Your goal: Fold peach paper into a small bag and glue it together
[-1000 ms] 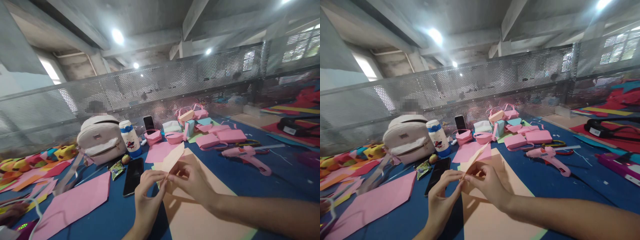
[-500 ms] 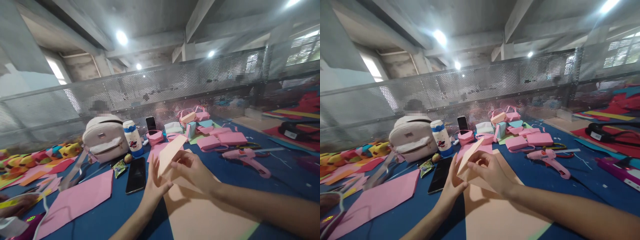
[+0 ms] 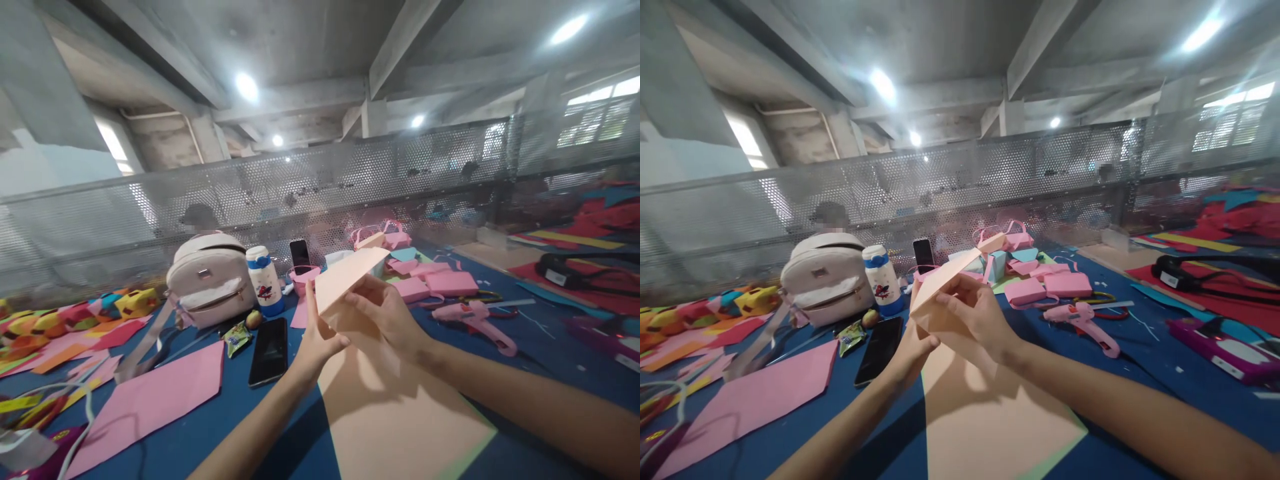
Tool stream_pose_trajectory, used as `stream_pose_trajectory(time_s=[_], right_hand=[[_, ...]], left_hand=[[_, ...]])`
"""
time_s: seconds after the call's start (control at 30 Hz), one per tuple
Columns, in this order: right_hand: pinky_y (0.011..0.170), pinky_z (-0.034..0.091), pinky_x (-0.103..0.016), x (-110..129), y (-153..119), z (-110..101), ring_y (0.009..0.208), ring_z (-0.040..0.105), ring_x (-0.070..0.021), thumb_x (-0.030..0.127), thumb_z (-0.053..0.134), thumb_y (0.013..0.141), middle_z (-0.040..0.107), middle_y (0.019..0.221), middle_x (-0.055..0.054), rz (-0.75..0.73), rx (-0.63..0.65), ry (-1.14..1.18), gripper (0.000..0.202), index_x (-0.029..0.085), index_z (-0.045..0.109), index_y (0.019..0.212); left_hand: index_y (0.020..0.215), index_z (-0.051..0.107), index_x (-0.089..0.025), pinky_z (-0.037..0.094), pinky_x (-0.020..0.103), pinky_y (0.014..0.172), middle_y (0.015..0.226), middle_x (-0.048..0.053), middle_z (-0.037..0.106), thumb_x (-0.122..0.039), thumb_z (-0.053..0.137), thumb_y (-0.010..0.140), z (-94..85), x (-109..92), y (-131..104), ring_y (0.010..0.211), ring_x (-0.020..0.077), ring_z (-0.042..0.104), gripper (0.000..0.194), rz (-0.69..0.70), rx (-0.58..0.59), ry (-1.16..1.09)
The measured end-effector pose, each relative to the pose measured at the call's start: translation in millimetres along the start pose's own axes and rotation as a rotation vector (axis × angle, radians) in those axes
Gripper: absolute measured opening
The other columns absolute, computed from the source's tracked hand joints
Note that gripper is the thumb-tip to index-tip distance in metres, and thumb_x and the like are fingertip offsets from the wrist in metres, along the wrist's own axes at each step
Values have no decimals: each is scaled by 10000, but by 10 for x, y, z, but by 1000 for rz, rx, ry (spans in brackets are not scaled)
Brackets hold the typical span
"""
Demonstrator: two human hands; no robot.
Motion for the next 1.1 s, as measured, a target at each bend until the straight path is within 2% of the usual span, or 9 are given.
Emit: stream_pose_trajectory(time_s=[0.13,0.23,0.4,0.57,0.7,0.77,0.87,0.93,1.1], right_hand=[[825,523,-342,-79,5,-46,828,647,-185,452,791,755,683,855,-6,18,-18,25,282,215,660,832],[854,524,-355,-196,-56,-98,871,666,-198,450,777,776,713,910,-24,44,-21,33,286,211,682,902],[911,500,-369,-341,-190,-169,929,685,-205,408,750,821,742,978,-38,41,-33,-23,245,228,721,984],[887,509,-369,-440,-272,-232,897,685,-204,388,758,813,734,928,-34,49,-38,-52,228,236,730,981],[826,519,-343,-493,-300,-299,830,668,-193,382,745,830,724,902,-39,46,-41,-73,226,219,726,984],[791,517,-328,-497,-308,-334,803,658,-190,387,746,822,723,888,-43,42,-75,-102,218,209,728,948],[745,501,-309,-461,-319,-344,772,641,-190,394,750,799,720,844,-47,13,-117,-186,214,194,727,871],[713,485,-291,-419,-331,-333,736,622,-178,383,752,786,715,802,-39,-23,-142,-260,201,188,726,827],[659,465,-265,-377,-372,-287,657,580,-148,367,751,786,712,755,-16,-64,-129,-350,181,189,725,804]], left_hand=[[1549,-87,-381,449,480,1077,1587,134,335,-555,897,564,9,35,1,1417,358,388,1403,1,-35,-20],[1550,-60,-392,472,476,1053,1587,134,336,-606,888,527,16,76,-36,1405,363,407,1411,-21,-48,0],[1548,-57,-399,480,462,1050,1591,131,317,-560,872,603,37,114,-120,1391,353,430,1335,-43,-36,-20],[1548,-34,-399,474,477,1052,1568,136,316,-495,867,646,-66,238,-137,1410,367,393,1278,0,-73,22],[1532,197,-397,287,521,1180,1617,86,221,-485,809,734,-170,161,-173,1499,350,189,1010,193,-166,307],[1479,353,-372,211,535,1206,1591,74,277,-430,775,790,-170,25,-229,1498,333,196,810,336,-208,507],[1272,592,-315,294,543,1164,1470,83,431,-320,728,843,-119,-148,-311,1415,325,359,449,442,-223,721],[1108,670,-282,371,521,1106,1383,84,498,-265,698,861,-90,-233,-349,1335,313,450,249,471,-241,782],[959,705,-240,459,440,996,1247,86,580,-206,681,864,-20,-323,-380,1201,280,557,103,513,-262,803]])
Point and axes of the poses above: each hand's wrist, its own y-axis towards the middle knuckle, its own z-axis out of the palm, x = y × z, the point moved 6 cm from there along y, towards the middle knuckle
